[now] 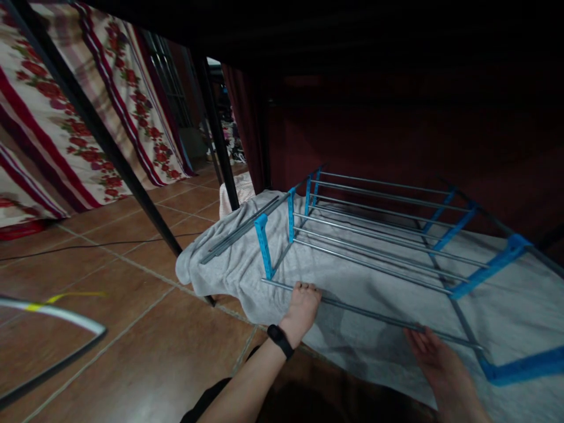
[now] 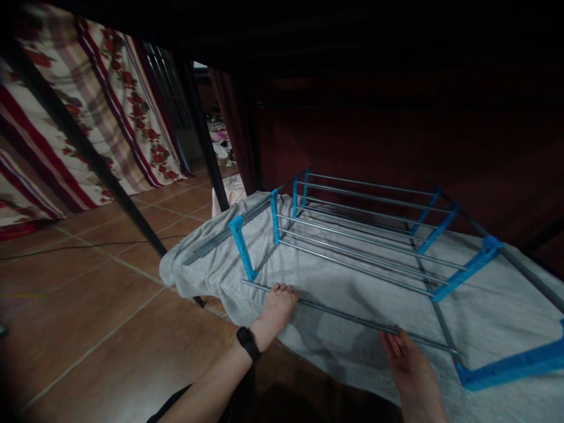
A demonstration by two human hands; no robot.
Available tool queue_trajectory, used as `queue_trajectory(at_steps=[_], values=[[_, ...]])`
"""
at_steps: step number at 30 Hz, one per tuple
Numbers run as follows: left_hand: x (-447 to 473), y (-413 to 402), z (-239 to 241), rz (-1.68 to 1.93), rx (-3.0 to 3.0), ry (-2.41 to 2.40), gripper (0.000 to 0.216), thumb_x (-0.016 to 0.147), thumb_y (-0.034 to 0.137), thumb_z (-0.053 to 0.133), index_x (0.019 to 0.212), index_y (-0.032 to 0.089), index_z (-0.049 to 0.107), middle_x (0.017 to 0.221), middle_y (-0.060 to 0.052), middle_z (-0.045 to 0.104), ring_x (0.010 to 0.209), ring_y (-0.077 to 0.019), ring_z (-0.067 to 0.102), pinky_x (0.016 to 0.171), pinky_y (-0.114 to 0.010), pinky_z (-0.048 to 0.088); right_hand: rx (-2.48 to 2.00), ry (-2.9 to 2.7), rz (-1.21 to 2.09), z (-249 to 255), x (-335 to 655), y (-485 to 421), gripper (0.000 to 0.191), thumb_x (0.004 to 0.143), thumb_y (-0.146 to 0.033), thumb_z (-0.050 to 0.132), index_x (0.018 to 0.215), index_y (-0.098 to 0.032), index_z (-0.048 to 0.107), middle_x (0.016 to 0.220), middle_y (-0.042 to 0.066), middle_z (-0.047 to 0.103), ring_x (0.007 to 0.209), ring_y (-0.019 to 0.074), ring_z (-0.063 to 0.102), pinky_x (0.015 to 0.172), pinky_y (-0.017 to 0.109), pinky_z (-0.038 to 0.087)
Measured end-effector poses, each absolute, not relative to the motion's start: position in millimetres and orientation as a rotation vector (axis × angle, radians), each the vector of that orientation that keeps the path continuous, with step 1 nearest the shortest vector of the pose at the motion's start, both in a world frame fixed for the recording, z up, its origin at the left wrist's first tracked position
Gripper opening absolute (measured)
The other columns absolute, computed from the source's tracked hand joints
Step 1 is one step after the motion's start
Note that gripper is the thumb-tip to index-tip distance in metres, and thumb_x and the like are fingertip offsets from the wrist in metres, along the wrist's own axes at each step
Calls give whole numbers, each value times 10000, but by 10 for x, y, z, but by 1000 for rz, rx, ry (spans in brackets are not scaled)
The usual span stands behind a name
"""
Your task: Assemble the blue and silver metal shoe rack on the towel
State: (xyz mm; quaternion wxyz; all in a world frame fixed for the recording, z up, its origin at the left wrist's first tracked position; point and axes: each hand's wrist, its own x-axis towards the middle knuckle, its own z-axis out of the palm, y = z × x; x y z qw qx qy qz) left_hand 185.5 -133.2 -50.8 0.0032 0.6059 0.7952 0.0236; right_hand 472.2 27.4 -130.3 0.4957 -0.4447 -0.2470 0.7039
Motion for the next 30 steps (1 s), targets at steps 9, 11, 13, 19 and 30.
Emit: queue_trajectory(at_steps=[9,11,13,19,30], values=[[1772,-1405,-359,150,1799,2534,374,861,35,393,1115,145,644,1062,-144,689,1026,-250,637,958,-420,420,-1148,-397,1682,-1158,4629,349,110,730,-121,640,784,-203,590,748,-17,661,667,119,669,671,235,602],[1726,-1417,-303,113,1752,2523,393,865,21,369,1079,177,660,1047,-127,706,1013,-244,654,930,-399,437,-1114,-361,1688,-1064,4577,260,125,718,-126,682,775,-197,597,687,-27,648,638,109,655,678,229,599],[1651,-1422,-275,71,1721,2506,399,882,36,350,1061,197,669,1032,-114,719,1006,-242,667,903,-385,452,-1062,-412,1702,-973,4524,181,153,696,-157,736,745,-199,597,648,-30,638,637,117,652,689,243,601],[1411,-1448,-291,-23,1687,2448,341,861,128,471,1146,203,642,1102,-100,713,1069,-261,655,929,-382,448,-922,-467,1771,-823,4448,92,212,660,-159,790,680,-196,582,735,-9,679,737,126,667,752,260,587],[1316,-1322,-258,179,1826,2372,223,904,230,476,1043,213,650,1061,-66,685,1038,-212,635,881,-295,445,-930,-413,1745,-818,4509,134,144,703,-150,742,750,-194,614,776,17,693,753,139,662,750,277,581]])
